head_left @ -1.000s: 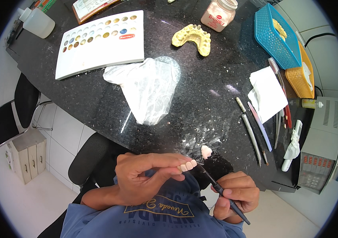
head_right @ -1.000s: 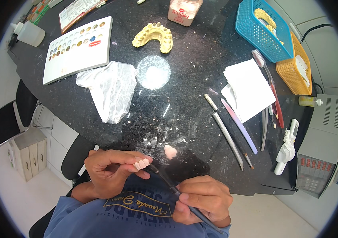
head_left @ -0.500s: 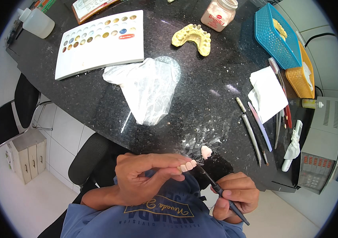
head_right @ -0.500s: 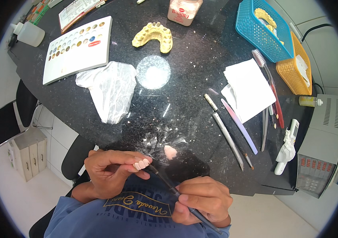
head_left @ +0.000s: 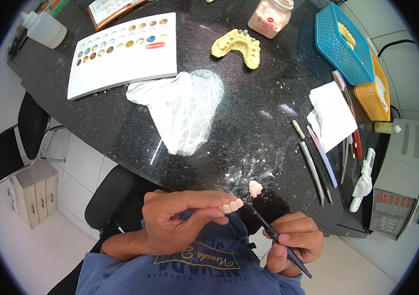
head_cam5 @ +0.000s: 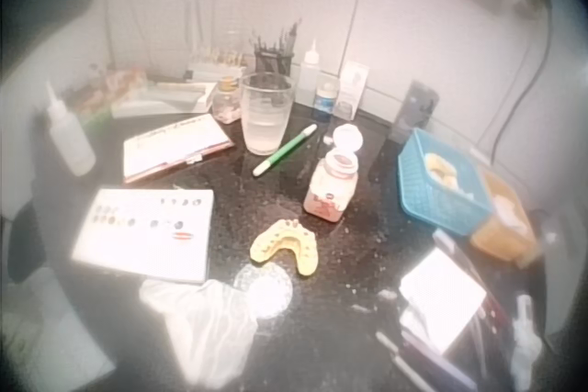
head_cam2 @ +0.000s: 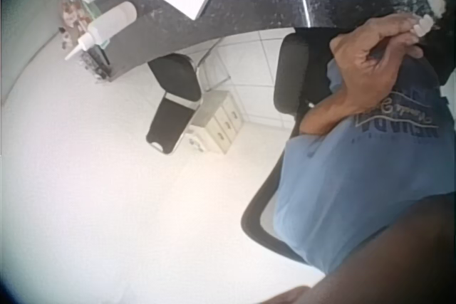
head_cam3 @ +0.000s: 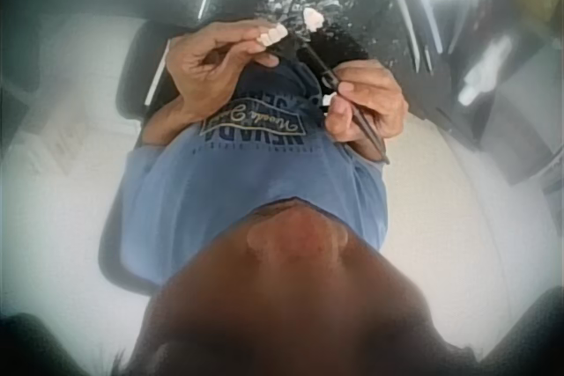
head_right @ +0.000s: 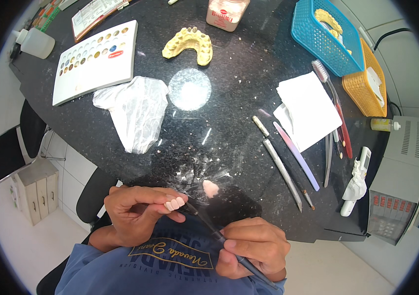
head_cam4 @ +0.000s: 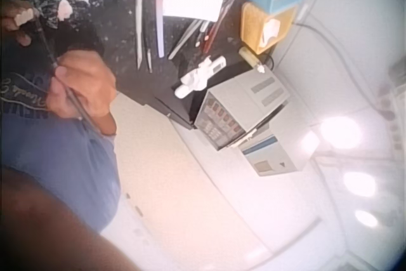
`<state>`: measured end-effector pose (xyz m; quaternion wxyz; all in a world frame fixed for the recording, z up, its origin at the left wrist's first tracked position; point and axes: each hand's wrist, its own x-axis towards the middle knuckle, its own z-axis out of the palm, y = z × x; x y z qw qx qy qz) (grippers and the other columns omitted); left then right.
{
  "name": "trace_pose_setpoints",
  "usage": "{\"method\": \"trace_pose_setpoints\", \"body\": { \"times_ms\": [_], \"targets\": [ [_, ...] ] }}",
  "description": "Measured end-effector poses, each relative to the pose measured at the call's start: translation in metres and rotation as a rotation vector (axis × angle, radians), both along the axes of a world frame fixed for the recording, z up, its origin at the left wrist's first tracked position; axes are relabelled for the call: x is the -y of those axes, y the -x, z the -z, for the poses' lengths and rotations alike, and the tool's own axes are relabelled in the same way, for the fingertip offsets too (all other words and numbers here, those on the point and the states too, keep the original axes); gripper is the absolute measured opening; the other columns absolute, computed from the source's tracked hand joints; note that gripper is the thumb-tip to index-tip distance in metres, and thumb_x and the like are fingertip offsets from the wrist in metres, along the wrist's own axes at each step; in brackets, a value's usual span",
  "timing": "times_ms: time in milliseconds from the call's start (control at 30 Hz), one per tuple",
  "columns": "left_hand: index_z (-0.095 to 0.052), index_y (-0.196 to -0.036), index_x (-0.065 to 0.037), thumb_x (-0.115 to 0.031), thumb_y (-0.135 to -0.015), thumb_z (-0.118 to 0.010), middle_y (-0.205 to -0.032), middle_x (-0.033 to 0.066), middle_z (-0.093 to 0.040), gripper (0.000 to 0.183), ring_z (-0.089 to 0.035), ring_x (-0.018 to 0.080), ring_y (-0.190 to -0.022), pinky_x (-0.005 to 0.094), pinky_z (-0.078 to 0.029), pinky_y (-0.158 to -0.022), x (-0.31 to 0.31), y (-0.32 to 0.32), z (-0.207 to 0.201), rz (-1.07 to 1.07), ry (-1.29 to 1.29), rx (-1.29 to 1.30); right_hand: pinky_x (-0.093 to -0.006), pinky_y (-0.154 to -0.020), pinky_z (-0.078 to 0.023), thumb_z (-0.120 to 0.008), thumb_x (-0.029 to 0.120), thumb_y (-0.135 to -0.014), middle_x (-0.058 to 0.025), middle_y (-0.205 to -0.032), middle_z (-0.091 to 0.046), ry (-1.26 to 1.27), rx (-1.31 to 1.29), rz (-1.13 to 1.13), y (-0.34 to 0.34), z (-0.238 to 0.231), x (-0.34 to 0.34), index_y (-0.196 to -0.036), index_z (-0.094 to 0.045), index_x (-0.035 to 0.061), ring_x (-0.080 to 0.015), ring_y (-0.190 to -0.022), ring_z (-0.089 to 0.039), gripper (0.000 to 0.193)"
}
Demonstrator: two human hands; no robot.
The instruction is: The person paints a small dental prosthesis with a brush, repeatedly dipping the brush into a container and applying material to the object. They also use a metal tool to scrape or refine the surface and wipe the object with a tissue.
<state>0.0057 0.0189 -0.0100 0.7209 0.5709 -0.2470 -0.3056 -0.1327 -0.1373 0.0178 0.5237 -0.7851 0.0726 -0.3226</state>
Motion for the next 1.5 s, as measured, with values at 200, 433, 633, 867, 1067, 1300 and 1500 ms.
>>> {"method": "trace_pose_setpoints", "body": {
  "times_ms": [200, 433, 633, 867, 1067, 1300, 1500],
  "targets": [
    [-0.064, -0.095, 0.009, -0.003, -0.09, -0.062, -0.095, 0.028, -0.067, 0.013, -0.07, 0.0295, -0.086, 0.0342, -0.064, -0.064, 0.0012, -0.0001, -0.0017, -0.004, 0.004, -0.004, -0.0261, -0.051, -0.052, -0.069, 0.006, -0.075, -0.0112, -0.075, -0.06, 0.029, -0.028, -0.026, -0.0004, -0.0023, 0.0008, -0.09, -0.055, 0.002, -0.0207, -0.058, -0.064, 0.021],
    [-0.065, -0.095, 0.009, -0.004, -0.09, -0.062, -0.095, 0.0278, -0.067, 0.014, -0.07, 0.0298, -0.086, 0.0344, -0.063, -0.063, 0.001, 0.0008, -0.0002, -0.014, 0.01, 0.002, -0.027, -0.05, -0.054, -0.071, 0.003, -0.07, -0.0105, -0.073, -0.062, 0.021, -0.038, -0.016, -0.0002, -0.0033, 0.0006, -0.088, -0.057, 0.0031, -0.0216, -0.058, -0.066, 0.023],
    [-0.065, -0.095, 0.008, -0.005, -0.09, -0.062, -0.095, 0.0282, -0.067, 0.014, -0.07, 0.0299, -0.086, 0.0349, -0.063, -0.064, 0.0008, 0.0005, -0.0008, -0.013, 0.002, -0.002, -0.0281, -0.052, -0.056, -0.071, 0.003, -0.069, -0.0098, -0.073, -0.062, 0.011, -0.044, -0.002, -0.0002, -0.0045, -0.0002, -0.087, -0.057, 0.0034, -0.0222, -0.061, -0.067, 0.024],
    [-0.065, -0.095, 0.008, -0.004, -0.09, -0.063, -0.095, 0.0279, -0.067, 0.013, -0.07, 0.03, -0.087, 0.0355, -0.063, -0.064, 0.0009, 0.0001, -0.0021, -0.005, 0.002, -0.006, -0.028, -0.053, -0.055, -0.071, 0.002, -0.068, -0.0108, -0.073, -0.062, -0.004, -0.021, -0.002, 0.0011, -0.0038, 0.0, -0.087, -0.057, 0.0021, -0.0229, -0.061, -0.067, 0.024],
    [-0.065, -0.094, 0.009, -0.003, -0.09, -0.063, -0.094, 0.0277, -0.068, 0.012, -0.07, 0.0304, -0.087, 0.0357, -0.064, -0.063, 0.0014, 0.0008, -0.0004, -0.016, 0.003, 0.001, -0.0268, -0.051, -0.054, -0.071, 0.002, -0.068, -0.0117, -0.073, -0.063, -0.013, -0.009, 0.009, -0.0003, -0.0008, 0.0003, -0.087, -0.057, 0.0014, -0.0227, -0.059, -0.066, 0.024],
    [-0.065, -0.093, 0.009, -0.001, -0.089, -0.063, -0.093, 0.0278, -0.068, 0.011, -0.07, 0.0304, -0.086, 0.0351, -0.064, -0.062, 0.0013, 0.0005, -0.0013, -0.016, 0.008, 0.004, -0.0275, -0.051, -0.054, -0.07, 0.002, -0.068, -0.0112, -0.073, -0.063, 0.017, -0.031, -0.024, -0.0005, -0.0039, 0.0024, -0.088, -0.057, 0.0015, -0.0231, -0.059, -0.067, 0.024],
    [-0.064, -0.093, 0.009, 0.0, -0.09, -0.062, -0.094, 0.0277, -0.068, 0.01, -0.071, 0.0298, -0.083, 0.0346, -0.064, -0.062, 0.0014, 0.0007, -0.002, -0.014, 0.003, -0.008, -0.0315, -0.054, -0.056, -0.071, 0.004, -0.076, -0.0144, -0.08, -0.06, -0.138, 0.111, 0.036, 0.0046, 0.0039, -0.0032, -0.092, -0.056, 0.001, -0.0231, -0.062, -0.065, 0.021]
  ]
}}
